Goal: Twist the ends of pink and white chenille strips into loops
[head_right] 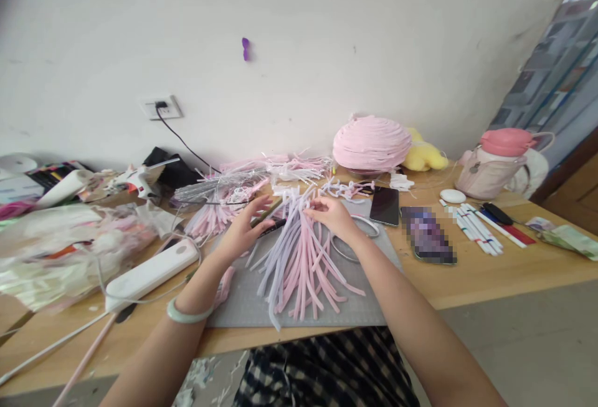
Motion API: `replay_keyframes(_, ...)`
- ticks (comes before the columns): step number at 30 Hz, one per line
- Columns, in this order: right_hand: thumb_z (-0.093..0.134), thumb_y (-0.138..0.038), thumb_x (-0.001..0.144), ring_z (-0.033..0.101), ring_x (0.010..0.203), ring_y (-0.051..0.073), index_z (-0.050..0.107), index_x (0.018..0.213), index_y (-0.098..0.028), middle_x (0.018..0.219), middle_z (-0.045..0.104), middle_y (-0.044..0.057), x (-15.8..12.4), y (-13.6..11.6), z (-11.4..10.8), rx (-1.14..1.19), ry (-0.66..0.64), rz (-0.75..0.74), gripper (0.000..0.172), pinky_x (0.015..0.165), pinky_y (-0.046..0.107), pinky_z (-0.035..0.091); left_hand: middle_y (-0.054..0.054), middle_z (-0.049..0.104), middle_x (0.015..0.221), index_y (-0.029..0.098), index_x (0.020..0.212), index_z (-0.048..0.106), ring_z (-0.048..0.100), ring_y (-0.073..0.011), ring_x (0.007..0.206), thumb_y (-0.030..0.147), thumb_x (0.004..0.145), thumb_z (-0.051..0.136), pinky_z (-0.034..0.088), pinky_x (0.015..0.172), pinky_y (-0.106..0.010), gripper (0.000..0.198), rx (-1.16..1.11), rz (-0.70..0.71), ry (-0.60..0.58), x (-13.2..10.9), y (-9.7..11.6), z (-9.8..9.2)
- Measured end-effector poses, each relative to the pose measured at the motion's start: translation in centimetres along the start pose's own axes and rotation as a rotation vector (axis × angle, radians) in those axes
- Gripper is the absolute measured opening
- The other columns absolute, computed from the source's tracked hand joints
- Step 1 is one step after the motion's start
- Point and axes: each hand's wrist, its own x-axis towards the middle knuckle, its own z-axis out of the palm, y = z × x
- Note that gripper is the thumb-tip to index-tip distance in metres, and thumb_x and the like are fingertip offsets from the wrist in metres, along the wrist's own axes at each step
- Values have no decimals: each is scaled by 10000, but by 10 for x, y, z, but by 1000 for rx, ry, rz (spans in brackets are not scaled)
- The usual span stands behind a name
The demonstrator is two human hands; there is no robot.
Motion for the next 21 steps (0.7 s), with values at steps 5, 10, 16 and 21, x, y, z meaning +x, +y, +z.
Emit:
replay_keyframes(5,649,-349,643,562,647,125,598,847,-121,729,609,20,-8,0,10,-85,-179,11,310,612,256,445,-109,526,1223,213,1218,449,519,-191,1062,315,800,525,416,885,-333,436,-137,103,-39,-1,4,5)
replay_keyframes(10,630,-376,681,587,787,158,585,927,-130,887,627,62,-12,-3,9,-126,-329,9,351,715,290,449,-91,636,1045,180,1059,576,579,-202,971,291,782,553,433,869,-355,299,-138,72,-36,-1,7,2)
replay_keyframes(16,514,-444,769,546,967,194,555,1014,-154,1057,583,97,-11,-6,10,-142,-160,-105,381,823,326,410,-100,628,1082,180,1100,561,583,-195,986,303,798,531,425,896,-347,328,-148,120,-56,-4,16,4)
replay_keyframes(21,490,-470,773,540,685,145,617,770,-142,723,593,24,-15,-7,17,-171,-264,-100,353,636,264,426,-93,614,1121,196,1146,533,559,-201,1036,315,804,518,406,929,-356,362,-138,92,-104,-8,20,9)
